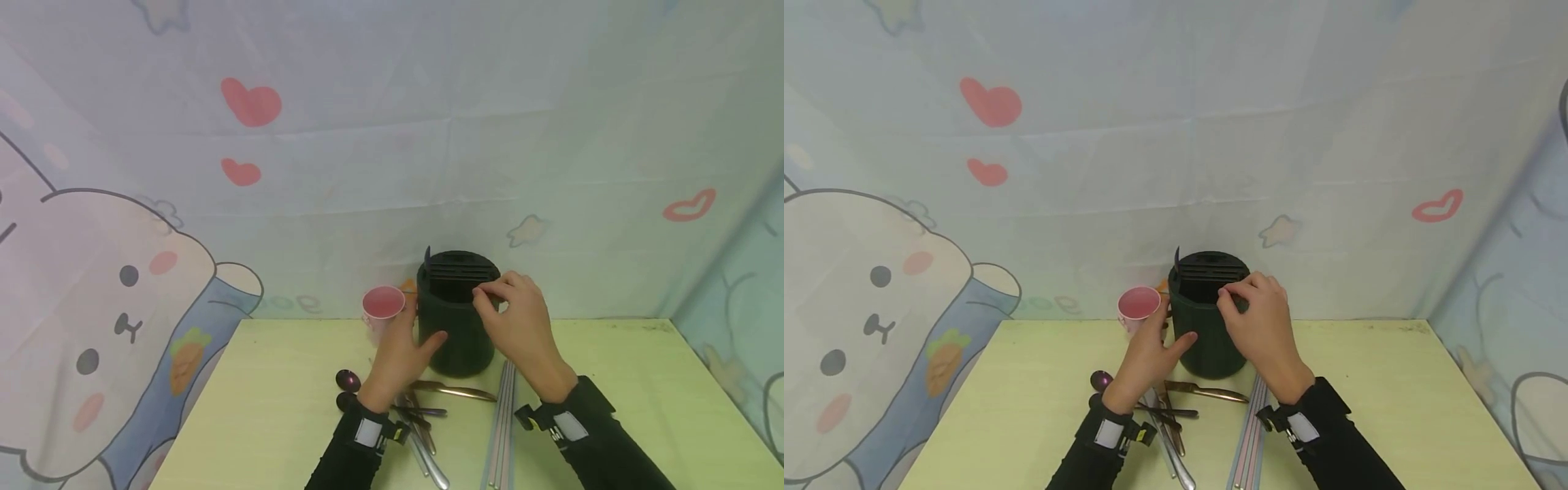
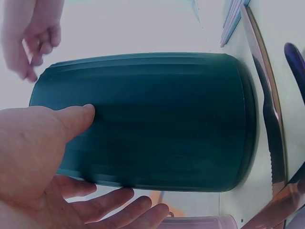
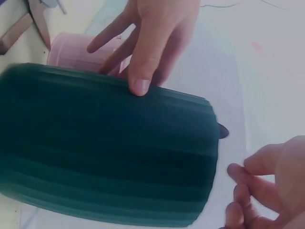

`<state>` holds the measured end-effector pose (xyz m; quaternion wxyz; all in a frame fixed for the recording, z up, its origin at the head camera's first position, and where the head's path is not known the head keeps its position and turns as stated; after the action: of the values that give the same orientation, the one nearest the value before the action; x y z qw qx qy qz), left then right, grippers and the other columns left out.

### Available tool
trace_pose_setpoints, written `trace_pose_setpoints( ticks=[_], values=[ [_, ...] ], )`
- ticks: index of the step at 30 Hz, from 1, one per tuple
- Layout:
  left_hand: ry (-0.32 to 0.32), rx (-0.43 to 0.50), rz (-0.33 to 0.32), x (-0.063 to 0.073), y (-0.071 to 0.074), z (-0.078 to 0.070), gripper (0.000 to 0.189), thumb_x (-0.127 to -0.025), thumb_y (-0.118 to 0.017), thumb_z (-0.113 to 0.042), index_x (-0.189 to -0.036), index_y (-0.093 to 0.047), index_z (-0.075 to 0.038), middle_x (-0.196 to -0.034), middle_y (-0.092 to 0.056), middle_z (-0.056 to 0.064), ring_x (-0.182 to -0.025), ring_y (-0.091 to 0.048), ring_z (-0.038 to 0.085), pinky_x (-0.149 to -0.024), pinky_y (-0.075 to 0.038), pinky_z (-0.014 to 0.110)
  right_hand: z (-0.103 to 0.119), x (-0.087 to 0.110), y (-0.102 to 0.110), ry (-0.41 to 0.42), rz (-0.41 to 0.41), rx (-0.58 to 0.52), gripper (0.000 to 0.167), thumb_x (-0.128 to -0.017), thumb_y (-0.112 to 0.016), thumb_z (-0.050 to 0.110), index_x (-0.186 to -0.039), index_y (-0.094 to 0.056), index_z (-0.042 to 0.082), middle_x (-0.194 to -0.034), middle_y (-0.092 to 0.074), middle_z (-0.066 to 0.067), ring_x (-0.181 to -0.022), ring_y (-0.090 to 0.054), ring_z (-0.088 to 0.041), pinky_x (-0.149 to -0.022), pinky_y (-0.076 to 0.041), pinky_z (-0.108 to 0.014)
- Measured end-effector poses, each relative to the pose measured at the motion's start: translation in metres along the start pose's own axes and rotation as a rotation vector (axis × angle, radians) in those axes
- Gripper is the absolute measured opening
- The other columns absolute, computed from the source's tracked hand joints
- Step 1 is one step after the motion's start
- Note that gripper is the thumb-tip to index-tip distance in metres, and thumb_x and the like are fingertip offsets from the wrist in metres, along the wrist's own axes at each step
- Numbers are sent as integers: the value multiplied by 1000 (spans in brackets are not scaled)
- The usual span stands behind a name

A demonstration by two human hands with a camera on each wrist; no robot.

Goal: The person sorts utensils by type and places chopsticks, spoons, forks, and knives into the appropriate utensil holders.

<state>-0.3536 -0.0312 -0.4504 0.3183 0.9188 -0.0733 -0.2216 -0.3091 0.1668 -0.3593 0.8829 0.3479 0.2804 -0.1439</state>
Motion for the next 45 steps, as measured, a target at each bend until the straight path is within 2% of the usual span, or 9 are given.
trace_pose_setpoints(
  ticks=[2,4,10,14,19,24,31,40,45],
  values=[
    [2,4,1,0,0,1,71,-103,-79,-32,-164,-45,-17,-159,-64,9,-150,-60,29,-125,-49,54,-4,7,6,-46,31,12,17,-104,-71,15,-104,-86,5,-91,-68,-8,-89,-61,-27,-83,-48,-41],
    [-1,6,0,-1,-2,2,70,-103,-79,-32,-163,-46,-18,-158,-64,9,-150,-61,29,-126,-49,54,-13,16,9,-109,106,45,19,-104,-71,19,-106,-85,6,-94,-72,-6,-89,-65,-23,-79,-50,-37],
    [1,15,6,0,-4,3,70,-103,-79,-32,-163,-46,-17,-161,-63,7,-153,-58,28,-127,-47,53,-65,59,-8,-257,476,170,24,-103,-70,24,-105,-84,5,-96,-82,-6,-81,-70,-17,-70,-55,-38],
    [5,9,8,-1,-3,2,71,-103,-79,-33,-164,-46,-16,-161,-62,8,-153,-58,29,-127,-47,53,-102,94,-26,-337,643,192,19,-100,-73,21,-90,-80,6,-80,-75,-2,-71,-63,-16,-63,-50,-35],
    [21,-3,6,-1,-1,2,74,-103,-79,-35,-165,-45,-15,-161,-62,11,-152,-59,31,-127,-48,53,-122,124,-42,-376,747,168,27,-94,-78,21,-71,-67,13,-64,-55,5,-60,-49,-13,-57,-37,-27],
    [29,-8,15,0,-3,3,72,-104,-78,-35,-164,-45,-14,-162,-62,11,-154,-57,30,-128,-47,53,-128,136,-44,-364,779,146,34,-92,-77,20,-64,-58,16,-59,-46,8,-56,-43,-11,-54,-31,-23],
    [27,-6,15,0,-3,1,71,-104,-78,-35,-164,-45,-15,-163,-61,8,-156,-55,27,-128,-46,53,-136,132,-37,-399,760,261,27,-86,-77,24,-67,-60,14,-63,-49,4,-57,-44,-13,-54,-32,-27],
    [10,-10,6,0,-5,4,69,-104,-77,-34,-163,-47,-14,-162,-61,7,-155,-56,28,-128,-47,53,-153,125,-36,-458,653,246,36,-90,-74,27,-64,-52,14,-61,-47,4,-56,-46,-14,-54,-34,-28],
    [2,-2,3,0,-4,3,69,-104,-78,-33,-163,-47,-14,-162,-62,8,-155,-56,28,-128,-47,52,-149,111,-29,-452,569,161,27,-98,-69,26,-78,-69,8,-67,-58,2,-61,-52,-16,-57,-41,-30]
  ],
)
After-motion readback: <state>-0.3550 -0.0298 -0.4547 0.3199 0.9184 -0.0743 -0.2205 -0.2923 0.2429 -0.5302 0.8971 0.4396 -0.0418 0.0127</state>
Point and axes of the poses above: each hand's wrist, its own x-axis away from the middle knuckle, its own y-axis out of the back of the hand, z = x × y, the point moved 8 cm from there along -x, towards the middle knuckle
